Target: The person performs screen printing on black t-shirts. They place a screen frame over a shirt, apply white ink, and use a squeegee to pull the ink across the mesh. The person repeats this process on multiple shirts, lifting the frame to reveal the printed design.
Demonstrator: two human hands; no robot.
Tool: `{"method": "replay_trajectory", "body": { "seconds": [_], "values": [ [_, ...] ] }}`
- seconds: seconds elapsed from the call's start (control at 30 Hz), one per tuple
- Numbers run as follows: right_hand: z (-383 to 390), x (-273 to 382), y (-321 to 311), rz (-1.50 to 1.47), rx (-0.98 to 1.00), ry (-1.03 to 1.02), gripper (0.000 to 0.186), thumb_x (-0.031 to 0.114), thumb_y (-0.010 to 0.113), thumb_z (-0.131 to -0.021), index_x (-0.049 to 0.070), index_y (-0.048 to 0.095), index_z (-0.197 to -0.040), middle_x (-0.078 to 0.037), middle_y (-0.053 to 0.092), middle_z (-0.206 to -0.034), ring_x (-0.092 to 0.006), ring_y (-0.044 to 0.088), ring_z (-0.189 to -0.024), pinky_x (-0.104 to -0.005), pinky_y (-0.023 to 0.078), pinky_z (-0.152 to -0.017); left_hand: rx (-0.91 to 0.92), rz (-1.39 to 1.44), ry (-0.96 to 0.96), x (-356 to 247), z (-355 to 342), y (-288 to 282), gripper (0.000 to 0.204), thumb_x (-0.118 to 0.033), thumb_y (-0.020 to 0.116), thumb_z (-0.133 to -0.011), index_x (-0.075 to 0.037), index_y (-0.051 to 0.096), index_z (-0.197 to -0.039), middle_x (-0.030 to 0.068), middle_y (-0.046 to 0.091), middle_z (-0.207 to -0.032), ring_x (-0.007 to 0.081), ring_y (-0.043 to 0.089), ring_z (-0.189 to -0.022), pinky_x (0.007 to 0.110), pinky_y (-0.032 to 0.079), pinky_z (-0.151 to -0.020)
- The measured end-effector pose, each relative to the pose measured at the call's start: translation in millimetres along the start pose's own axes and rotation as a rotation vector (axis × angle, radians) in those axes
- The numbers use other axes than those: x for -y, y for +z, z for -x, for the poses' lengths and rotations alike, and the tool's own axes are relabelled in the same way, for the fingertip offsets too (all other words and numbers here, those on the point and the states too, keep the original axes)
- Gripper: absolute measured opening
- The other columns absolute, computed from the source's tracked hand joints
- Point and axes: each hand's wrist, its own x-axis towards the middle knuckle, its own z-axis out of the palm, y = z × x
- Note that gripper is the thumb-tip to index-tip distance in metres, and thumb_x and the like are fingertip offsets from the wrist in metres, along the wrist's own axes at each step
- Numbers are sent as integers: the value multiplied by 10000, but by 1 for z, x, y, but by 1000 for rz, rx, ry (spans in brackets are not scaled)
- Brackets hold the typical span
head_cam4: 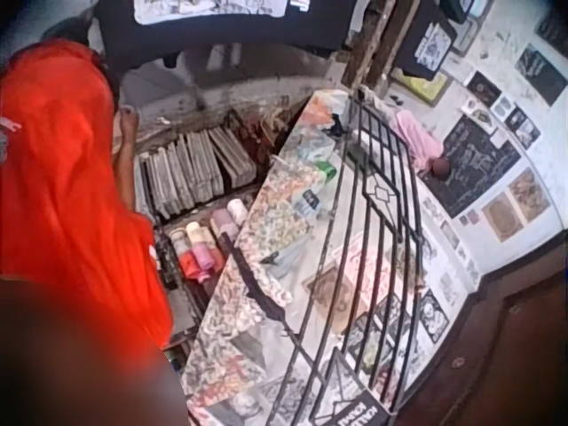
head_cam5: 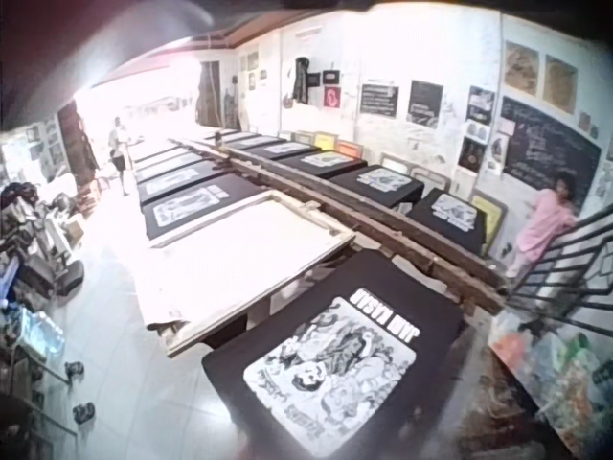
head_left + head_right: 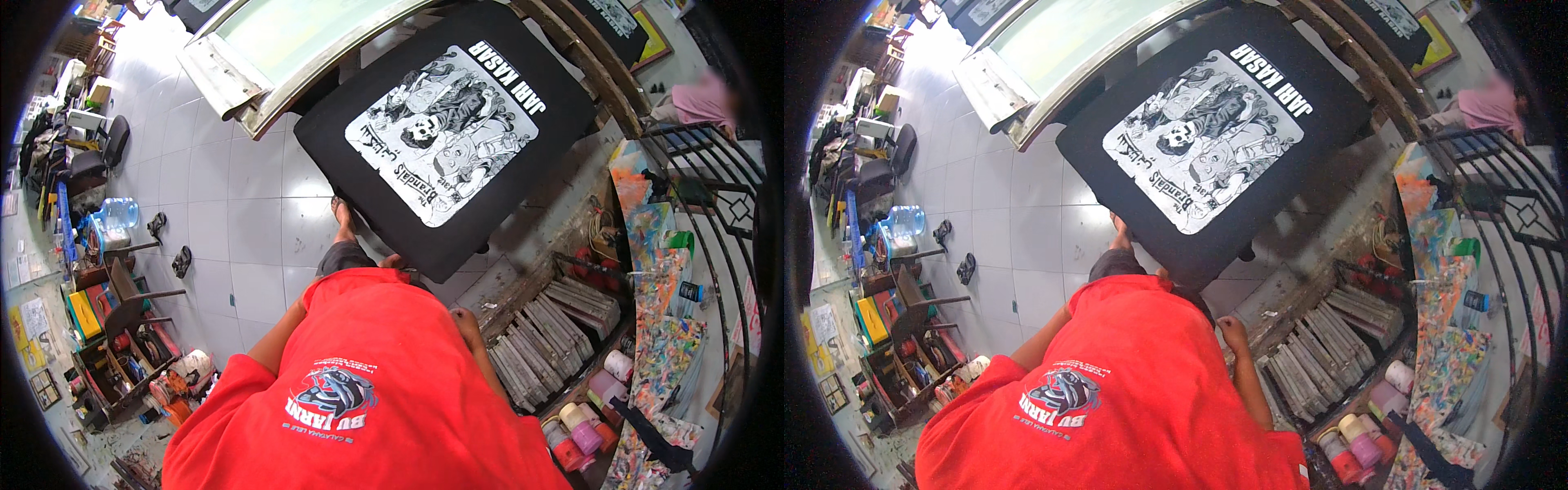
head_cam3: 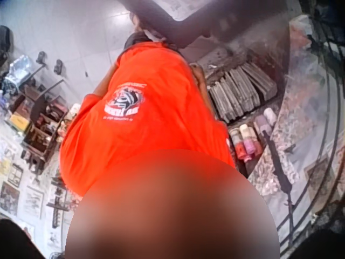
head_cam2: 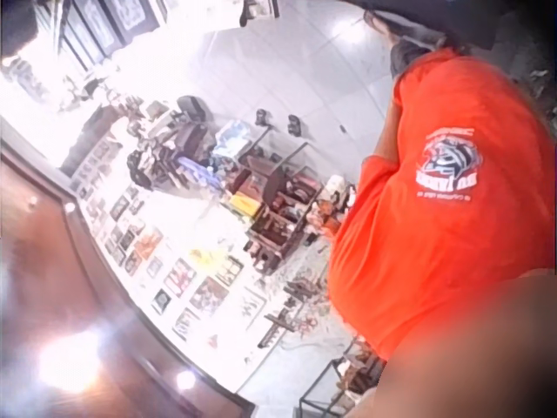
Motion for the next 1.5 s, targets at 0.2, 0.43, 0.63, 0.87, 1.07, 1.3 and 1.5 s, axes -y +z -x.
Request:
{"method": "replay_trajectory", "body": {
  "seconds": [0.2,0.43,0.63,0.87,1.07,1.3,1.5],
  "values": [
    [5,17,-4,100,-5,-7,291,281,634,-875,10,702,-957,-142,710,-898,-239,675,-865,-359,500,-782,-1,11,-10,11,-1,-6,631,-532,480,-929,-24,500,-1302,231,501,-1344,394,528,-1178,498,420,-989],
    [-2,18,5,58,5,-51,304,301,642,-872,10,698,-939,-144,707,-896,-250,672,-860,-360,498,-785,12,-2,-19,18,2,-18,639,-535,479,-929,-27,490,-1318,228,493,-1357,392,523,-1186,499,417,-993],
    [-2,40,15,204,-54,-59,320,324,641,-864,17,695,-936,-172,698,-909,-303,670,-868,-388,499,-786,12,-32,-8,17,-3,-45,647,-537,478,-929,-30,481,-1331,225,486,-1368,391,519,-1193,500,414,-996],
    [-7,81,47,266,-117,9,360,374,617,-863,30,691,-938,-203,682,-935,-366,651,-911,-419,498,-792,27,-74,33,1,-22,-113,656,-539,478,-929,-33,470,-1346,222,479,-1381,390,514,-1202,502,411,-1001],
    [-36,99,118,312,-155,24,408,425,582,-860,39,687,-940,-182,683,-958,-375,643,-915,-434,498,-804,88,-62,76,-20,-61,-216,664,-542,477,-929,-36,461,-1359,219,472,-1392,389,510,-1208,503,408,-1004],
    [-43,213,236,257,-265,-48,385,380,623,-844,46,645,-1035,-186,674,-1008,-361,639,-960,-441,495,-791,67,206,64,-62,-95,-384,673,-544,476,-929,-40,451,-1374,215,464,-1405,388,505,-1217,504,405,-1008],
    [-55,319,280,109,-204,-64,346,375,631,-848,59,672,-984,-175,681,-944,-354,644,-920,-428,497,-780,-18,260,159,-127,-84,-478,783,-590,465,-921,-106,249,-1498,150,322,-1515,363,400,-1318,523,334,-1059]
  ]
}}
